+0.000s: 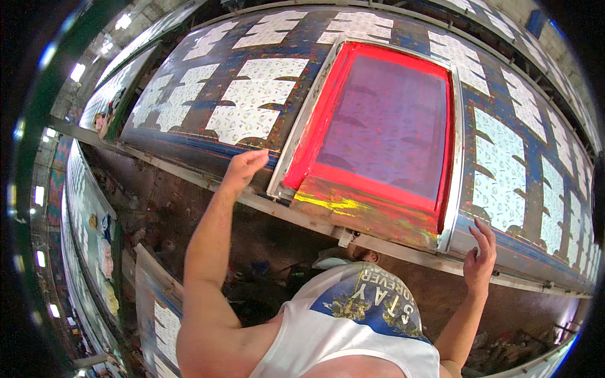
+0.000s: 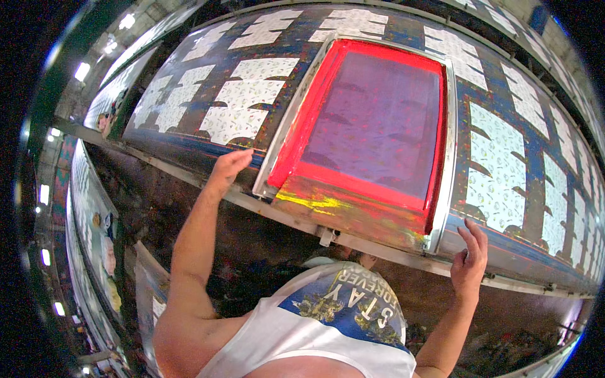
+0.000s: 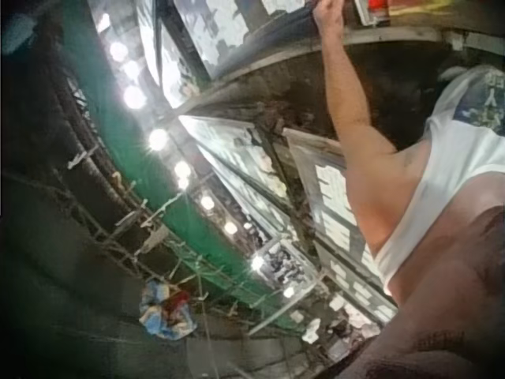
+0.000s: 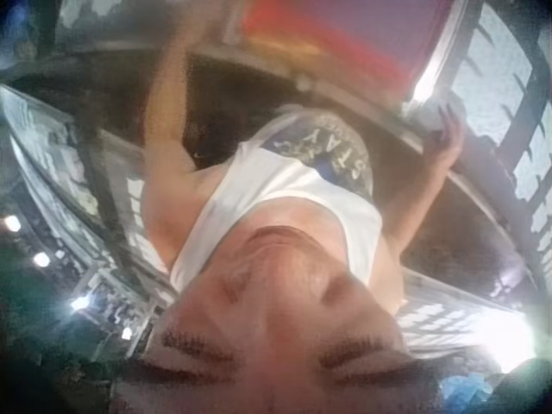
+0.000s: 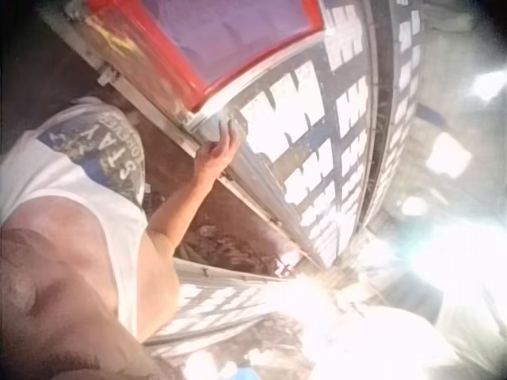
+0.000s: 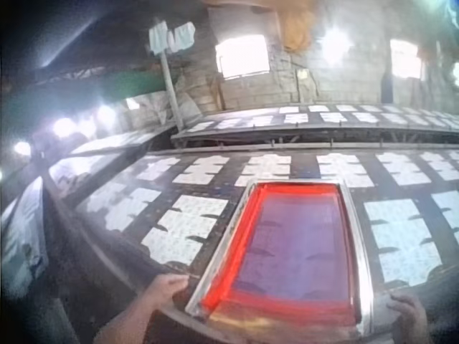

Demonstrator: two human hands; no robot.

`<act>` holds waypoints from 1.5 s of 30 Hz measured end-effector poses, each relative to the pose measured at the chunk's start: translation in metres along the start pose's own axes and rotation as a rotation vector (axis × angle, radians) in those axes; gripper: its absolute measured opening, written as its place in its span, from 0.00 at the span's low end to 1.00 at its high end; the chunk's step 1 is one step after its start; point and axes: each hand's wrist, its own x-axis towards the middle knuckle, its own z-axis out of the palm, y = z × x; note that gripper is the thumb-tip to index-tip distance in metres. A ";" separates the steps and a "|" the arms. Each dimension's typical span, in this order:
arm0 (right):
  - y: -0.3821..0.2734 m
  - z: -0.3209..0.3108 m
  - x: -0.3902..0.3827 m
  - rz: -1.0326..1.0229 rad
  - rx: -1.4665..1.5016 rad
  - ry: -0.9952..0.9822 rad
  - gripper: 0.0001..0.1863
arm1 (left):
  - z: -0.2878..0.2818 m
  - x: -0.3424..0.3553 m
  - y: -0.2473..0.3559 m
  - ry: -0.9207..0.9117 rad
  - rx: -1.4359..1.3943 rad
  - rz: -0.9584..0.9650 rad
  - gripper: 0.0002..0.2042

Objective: The person repeatedly uses a squeegee to pull purple ink across a red-framed screen, then lifts and repositions the screen to continue printing on a patterned surface. The process is repeated multiple times throughout the clip.

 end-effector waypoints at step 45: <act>0.015 0.025 0.099 0.549 0.250 0.201 0.22 | 0.116 0.198 0.059 0.229 -0.233 0.271 0.10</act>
